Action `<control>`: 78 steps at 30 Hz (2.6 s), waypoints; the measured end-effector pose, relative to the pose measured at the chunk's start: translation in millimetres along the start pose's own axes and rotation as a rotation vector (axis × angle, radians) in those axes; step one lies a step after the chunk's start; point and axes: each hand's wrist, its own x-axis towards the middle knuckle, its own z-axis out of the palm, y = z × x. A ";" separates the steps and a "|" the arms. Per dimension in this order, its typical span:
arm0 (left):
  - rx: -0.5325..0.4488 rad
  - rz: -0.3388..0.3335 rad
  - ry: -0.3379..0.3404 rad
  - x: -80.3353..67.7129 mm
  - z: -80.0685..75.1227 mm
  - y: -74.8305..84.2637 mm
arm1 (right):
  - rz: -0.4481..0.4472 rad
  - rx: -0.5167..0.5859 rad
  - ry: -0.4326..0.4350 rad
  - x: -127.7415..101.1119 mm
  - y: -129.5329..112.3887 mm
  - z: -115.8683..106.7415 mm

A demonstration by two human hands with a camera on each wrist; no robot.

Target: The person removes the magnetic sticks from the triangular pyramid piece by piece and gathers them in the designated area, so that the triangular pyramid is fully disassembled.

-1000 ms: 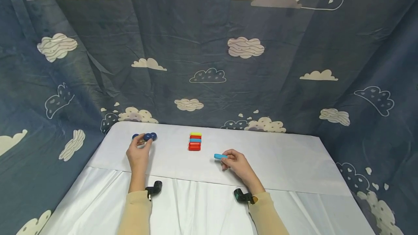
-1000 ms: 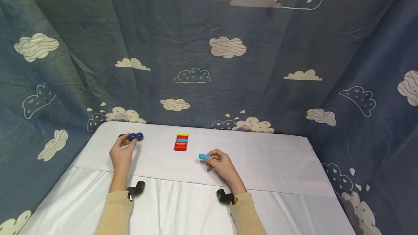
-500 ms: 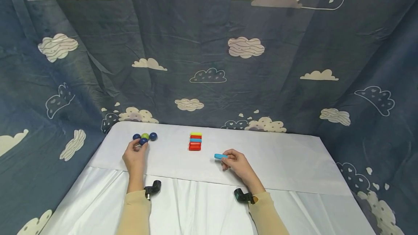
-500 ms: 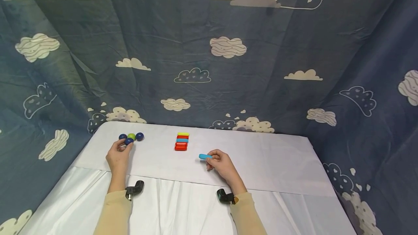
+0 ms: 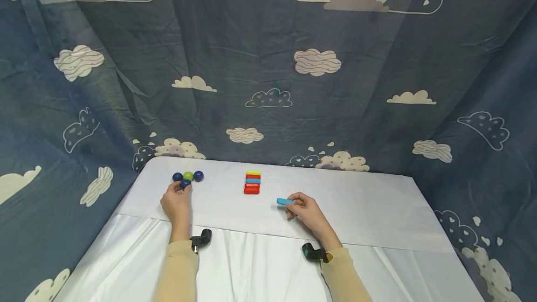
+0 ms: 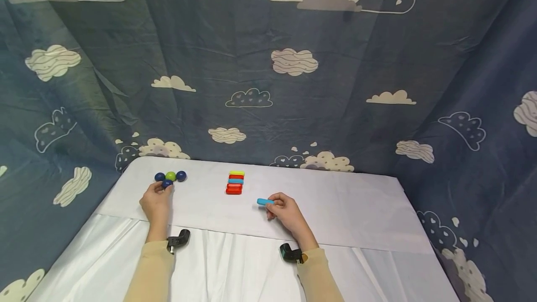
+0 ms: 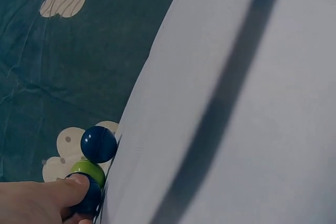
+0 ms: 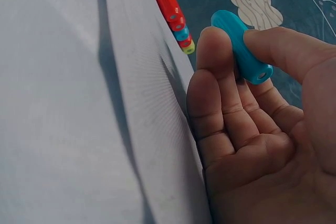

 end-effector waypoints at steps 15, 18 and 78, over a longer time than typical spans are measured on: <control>0.030 -0.014 -0.022 -3.8 0.5 2.6 | -0.005 0.030 -0.018 -2.4 -2.3 0.5; 0.022 -0.014 -0.021 -4.0 -0.8 2.1 | -0.005 0.028 -0.018 -3.2 -2.4 0.8; -0.126 0.469 -0.618 -116.7 60.6 42.0 | -0.099 -0.116 0.035 1.5 -31.0 56.2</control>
